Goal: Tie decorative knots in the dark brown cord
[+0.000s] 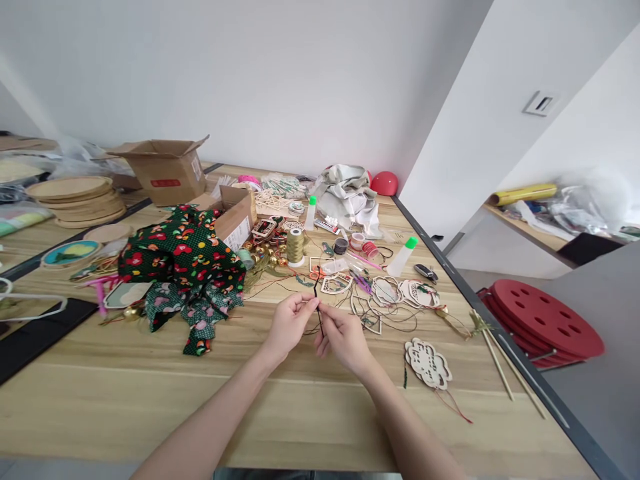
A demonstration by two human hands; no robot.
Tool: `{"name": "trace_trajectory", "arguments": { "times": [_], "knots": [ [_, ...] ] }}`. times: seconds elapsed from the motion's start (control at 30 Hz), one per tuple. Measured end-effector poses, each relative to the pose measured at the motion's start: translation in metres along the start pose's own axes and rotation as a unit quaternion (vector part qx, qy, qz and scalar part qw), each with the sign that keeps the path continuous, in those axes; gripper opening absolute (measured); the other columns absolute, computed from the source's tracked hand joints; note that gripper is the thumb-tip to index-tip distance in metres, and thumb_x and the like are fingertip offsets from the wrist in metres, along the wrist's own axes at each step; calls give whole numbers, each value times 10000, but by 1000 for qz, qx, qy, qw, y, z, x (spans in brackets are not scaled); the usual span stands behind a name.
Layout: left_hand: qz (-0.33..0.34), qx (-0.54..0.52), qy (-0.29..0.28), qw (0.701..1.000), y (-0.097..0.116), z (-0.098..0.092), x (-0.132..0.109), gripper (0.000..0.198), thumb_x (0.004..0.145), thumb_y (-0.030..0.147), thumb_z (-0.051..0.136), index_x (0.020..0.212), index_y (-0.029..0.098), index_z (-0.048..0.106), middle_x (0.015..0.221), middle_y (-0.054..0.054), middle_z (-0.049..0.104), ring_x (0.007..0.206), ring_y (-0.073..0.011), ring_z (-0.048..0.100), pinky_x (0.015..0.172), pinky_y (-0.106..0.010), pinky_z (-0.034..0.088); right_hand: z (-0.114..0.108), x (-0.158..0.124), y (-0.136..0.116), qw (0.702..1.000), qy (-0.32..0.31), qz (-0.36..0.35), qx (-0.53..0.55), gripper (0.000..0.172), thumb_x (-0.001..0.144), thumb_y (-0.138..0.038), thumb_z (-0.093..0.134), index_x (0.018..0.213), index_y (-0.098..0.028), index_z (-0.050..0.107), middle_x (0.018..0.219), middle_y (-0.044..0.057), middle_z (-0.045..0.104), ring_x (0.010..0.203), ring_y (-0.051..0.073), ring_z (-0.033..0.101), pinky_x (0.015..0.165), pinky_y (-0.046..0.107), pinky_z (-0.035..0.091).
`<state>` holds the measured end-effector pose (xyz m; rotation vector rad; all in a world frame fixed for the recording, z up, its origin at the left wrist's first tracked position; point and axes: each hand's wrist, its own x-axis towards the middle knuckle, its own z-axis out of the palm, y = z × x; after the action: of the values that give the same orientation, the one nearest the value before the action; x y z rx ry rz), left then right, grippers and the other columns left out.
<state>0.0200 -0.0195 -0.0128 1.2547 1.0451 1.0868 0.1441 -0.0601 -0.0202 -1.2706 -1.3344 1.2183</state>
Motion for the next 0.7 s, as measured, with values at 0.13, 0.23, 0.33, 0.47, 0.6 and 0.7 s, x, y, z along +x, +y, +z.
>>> {"name": "trace_trajectory", "arguments": {
  "times": [0.13,0.23,0.33,0.47,0.6,0.7],
  "knots": [
    [6,1,-11,1000,1,1,-1,335,725,451,639,829,133,619,488,72,413,379,-44,249,382,-200,185,0,0,1,1000,10,17,10,408,832,-360,433,1147,-180,620,474,1,591,349,204,581,331,293,464],
    [2,7,-22,1000,1,0,-1,354,729,468,631,838,132,620,479,74,392,375,-45,242,376,-199,166,-3,1,1,1000,9,24,10,394,825,-375,448,1122,-175,614,471,-2,593,354,203,582,344,293,467],
    [7,25,-10,1000,-1,-2,3,343,734,455,629,850,133,626,496,60,431,388,-55,269,380,-199,198,-7,2,0,1000,-12,16,20,373,840,-427,459,1100,-184,569,510,-7,606,391,196,593,379,290,477],
    [41,66,-7,997,-5,-6,8,309,739,437,618,828,144,658,588,3,564,491,-105,430,443,-209,318,-16,5,-3,999,11,-24,19,285,818,-469,538,853,-191,587,616,13,626,469,160,572,446,266,452],
    [82,125,-62,987,-4,-8,8,332,801,441,537,670,159,653,652,-24,620,650,-160,524,616,-257,404,-30,7,-11,990,93,-81,72,324,751,-419,652,541,-186,569,772,40,615,767,186,574,691,286,451],
    [77,152,-89,981,-1,-7,6,425,820,463,505,519,166,550,519,5,503,586,-145,473,611,-263,381,-37,7,-19,962,84,-59,253,343,721,-384,677,484,-195,518,901,53,620,949,226,545,805,328,440]
  ]
}}
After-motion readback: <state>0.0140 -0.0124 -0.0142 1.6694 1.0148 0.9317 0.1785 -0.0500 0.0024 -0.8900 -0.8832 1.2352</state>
